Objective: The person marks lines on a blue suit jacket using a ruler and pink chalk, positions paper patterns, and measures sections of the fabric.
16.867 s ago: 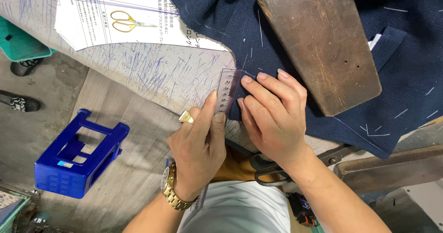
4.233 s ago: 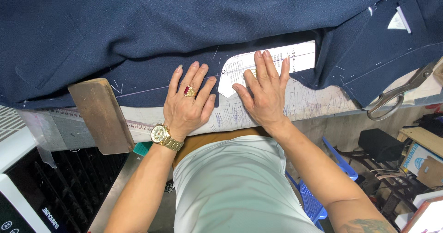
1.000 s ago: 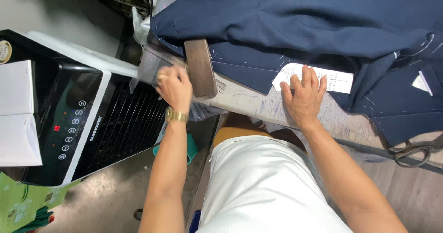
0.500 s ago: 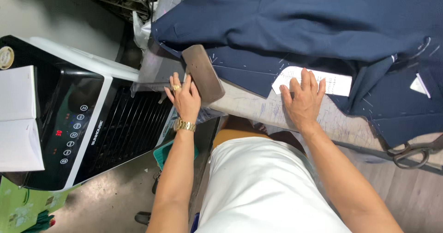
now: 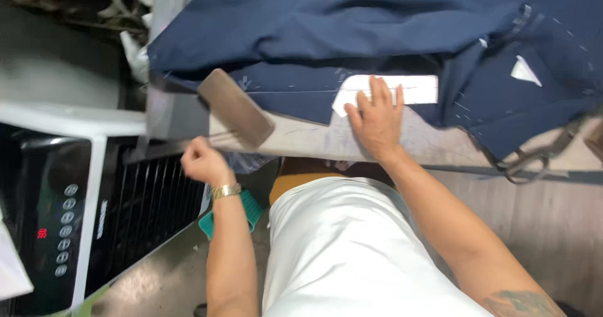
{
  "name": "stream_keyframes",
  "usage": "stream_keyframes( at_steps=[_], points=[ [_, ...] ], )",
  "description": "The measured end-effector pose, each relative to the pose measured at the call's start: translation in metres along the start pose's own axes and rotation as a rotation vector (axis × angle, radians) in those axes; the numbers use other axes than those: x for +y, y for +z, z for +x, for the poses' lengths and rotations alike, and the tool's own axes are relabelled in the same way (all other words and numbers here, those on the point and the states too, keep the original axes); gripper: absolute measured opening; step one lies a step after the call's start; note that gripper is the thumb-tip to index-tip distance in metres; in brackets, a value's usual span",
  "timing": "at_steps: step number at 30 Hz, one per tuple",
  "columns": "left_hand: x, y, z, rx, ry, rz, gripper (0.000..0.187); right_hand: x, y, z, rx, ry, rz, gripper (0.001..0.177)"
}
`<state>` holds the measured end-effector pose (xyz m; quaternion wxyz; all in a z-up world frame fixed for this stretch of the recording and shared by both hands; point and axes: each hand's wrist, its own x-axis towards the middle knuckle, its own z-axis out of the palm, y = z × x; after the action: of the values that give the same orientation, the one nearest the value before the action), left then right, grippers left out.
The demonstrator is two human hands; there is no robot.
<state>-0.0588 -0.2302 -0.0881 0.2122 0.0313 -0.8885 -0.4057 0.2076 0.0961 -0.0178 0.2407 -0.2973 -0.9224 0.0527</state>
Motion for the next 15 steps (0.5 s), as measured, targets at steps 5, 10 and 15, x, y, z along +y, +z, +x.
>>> stream_keyframes(
  at_steps=[5, 10, 15],
  points=[
    [0.087, -0.037, 0.009, 0.112, -0.408, -0.500, 0.011, -0.002, 0.000, 0.001, 0.029, 0.009, 0.050, 0.040],
    [0.182, -0.063, 0.026, -0.368, 0.126, -0.499, 0.026, -0.004, 0.001, 0.002, 0.031, 0.035, 0.035, 0.043],
    [0.216, -0.013, 0.024, -1.007, 0.913, -0.071, 0.027, -0.006, -0.006, 0.006, -0.054, 0.095, 0.089, 0.053]
  ],
)
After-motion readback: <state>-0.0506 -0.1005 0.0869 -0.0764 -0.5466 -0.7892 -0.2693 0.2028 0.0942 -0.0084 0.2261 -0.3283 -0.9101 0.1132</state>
